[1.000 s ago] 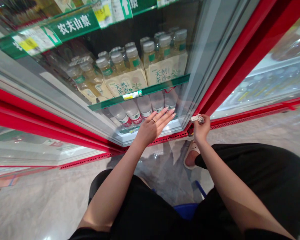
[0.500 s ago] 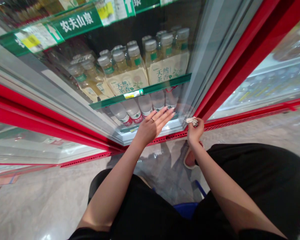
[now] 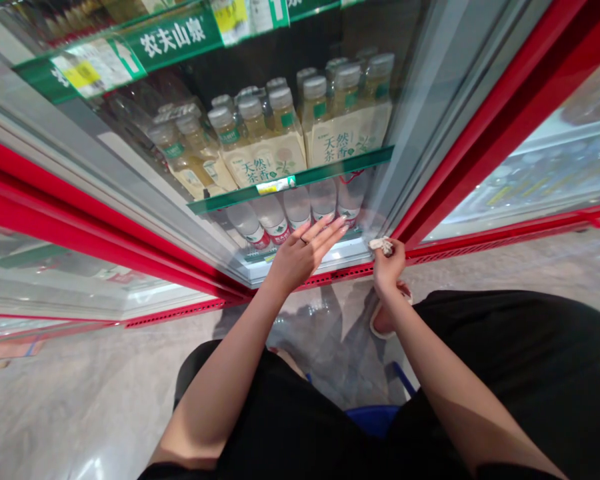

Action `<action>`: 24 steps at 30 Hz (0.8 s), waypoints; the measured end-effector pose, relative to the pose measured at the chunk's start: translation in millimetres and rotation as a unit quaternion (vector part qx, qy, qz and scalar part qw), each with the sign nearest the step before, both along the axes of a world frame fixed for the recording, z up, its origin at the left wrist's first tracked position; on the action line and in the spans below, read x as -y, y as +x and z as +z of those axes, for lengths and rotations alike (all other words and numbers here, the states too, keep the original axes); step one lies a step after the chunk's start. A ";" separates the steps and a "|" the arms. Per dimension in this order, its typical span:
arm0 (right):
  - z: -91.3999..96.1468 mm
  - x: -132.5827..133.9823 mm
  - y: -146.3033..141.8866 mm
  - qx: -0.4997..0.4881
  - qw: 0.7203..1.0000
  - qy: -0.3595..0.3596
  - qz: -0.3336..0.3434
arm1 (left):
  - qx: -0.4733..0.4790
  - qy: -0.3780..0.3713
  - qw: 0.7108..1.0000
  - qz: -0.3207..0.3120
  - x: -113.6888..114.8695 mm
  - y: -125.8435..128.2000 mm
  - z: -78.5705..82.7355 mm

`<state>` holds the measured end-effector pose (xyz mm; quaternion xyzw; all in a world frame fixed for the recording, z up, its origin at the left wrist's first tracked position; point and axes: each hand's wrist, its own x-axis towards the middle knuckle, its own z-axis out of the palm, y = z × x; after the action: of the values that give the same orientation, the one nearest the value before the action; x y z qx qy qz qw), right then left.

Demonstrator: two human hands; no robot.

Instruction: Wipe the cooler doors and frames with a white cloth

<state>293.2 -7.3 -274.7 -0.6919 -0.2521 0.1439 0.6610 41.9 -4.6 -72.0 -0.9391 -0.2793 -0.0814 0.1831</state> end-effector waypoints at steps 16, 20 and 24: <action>-1.3 3.5 -33.4 0.001 1.000 -0.024 0.017 | 0.004 -0.004 1.000 0.005 5.9 -20.4 1.0; -1.0 5.4 -50.7 0.002 0.999 -0.022 0.045 | 0.004 -0.010 1.000 0.015 7.7 -22.7 3.6; 7.7 -1.2 -49.9 -0.005 0.999 -0.006 0.036 | 0.007 -0.006 1.000 0.019 9.7 -25.4 5.9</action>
<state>243.3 -6.1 -267.0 -0.6856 -0.2722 0.1725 0.6527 16.5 -14.2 -66.1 -0.9342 -0.2984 -0.0825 0.1771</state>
